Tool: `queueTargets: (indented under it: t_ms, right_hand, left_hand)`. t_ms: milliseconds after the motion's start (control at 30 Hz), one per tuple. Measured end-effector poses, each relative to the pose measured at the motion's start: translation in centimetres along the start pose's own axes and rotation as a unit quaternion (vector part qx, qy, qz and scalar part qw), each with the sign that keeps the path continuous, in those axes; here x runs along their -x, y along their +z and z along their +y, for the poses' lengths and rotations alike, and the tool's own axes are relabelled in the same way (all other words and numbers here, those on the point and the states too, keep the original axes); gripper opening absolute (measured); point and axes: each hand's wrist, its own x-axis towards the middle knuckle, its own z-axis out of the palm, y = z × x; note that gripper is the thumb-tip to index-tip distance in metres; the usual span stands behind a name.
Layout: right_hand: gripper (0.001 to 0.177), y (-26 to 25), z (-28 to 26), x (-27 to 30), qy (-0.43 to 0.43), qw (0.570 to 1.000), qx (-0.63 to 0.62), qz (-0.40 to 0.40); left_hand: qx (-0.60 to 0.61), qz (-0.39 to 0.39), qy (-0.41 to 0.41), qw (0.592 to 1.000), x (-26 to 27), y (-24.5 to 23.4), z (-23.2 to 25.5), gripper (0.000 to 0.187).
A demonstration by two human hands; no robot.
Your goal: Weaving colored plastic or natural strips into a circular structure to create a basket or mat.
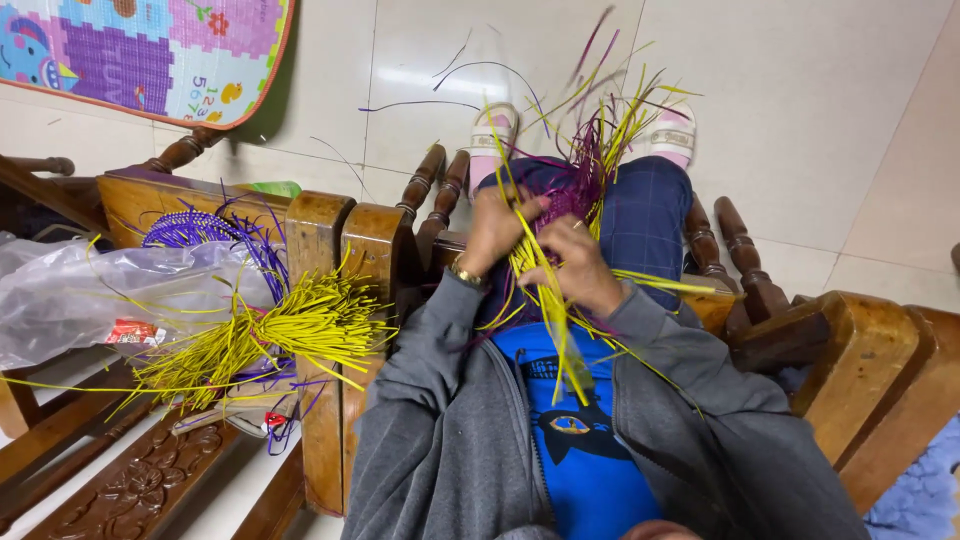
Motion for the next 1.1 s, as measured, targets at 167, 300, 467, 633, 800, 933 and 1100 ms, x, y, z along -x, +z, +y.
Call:
queueTargets:
  t_ms: [167,300,467,633,800,933,1100]
  right_hand:
    - [0.036,0.1,-0.5,0.7,-0.025,0.995,0.063,-0.071]
    - [0.033,-0.8,-0.6,0.0,0.006,0.993,0.038,-0.116]
    - [0.01,-1.8,-0.4,-3.1,0.04,0.991,0.027,-0.127]
    - [0.009,-1.2,-2.3,-6.5,0.013,0.979,0.074,-0.188]
    - [0.018,-0.5,-1.7,-7.0,0.078,0.916,0.149,-0.365]
    - [0.01,-0.9,-1.7,-6.8,0.071,0.91,0.166,-0.374]
    - [0.008,-1.0,-0.9,-6.0,0.087,0.928,0.128,-0.338]
  left_hand:
    - [0.249,0.13,-0.167,0.945,-3.2,-1.4,-2.8,0.021]
    - [0.27,0.087,-0.085,0.955,0.1,-2.7,-1.4,0.028]
    - [-0.181,0.019,0.145,0.972,6.2,-3.8,0.2,0.01]
    - [-0.311,0.049,0.202,0.928,6.9,-4.0,-1.9,0.01]
    - [-0.281,0.061,0.218,0.933,8.3,-4.0,-1.4,0.008]
    - [-0.223,0.06,0.18,0.956,8.4,-3.5,-2.8,0.012]
    - [-0.162,0.044,0.17,0.971,8.7,-3.2,-2.5,0.013]
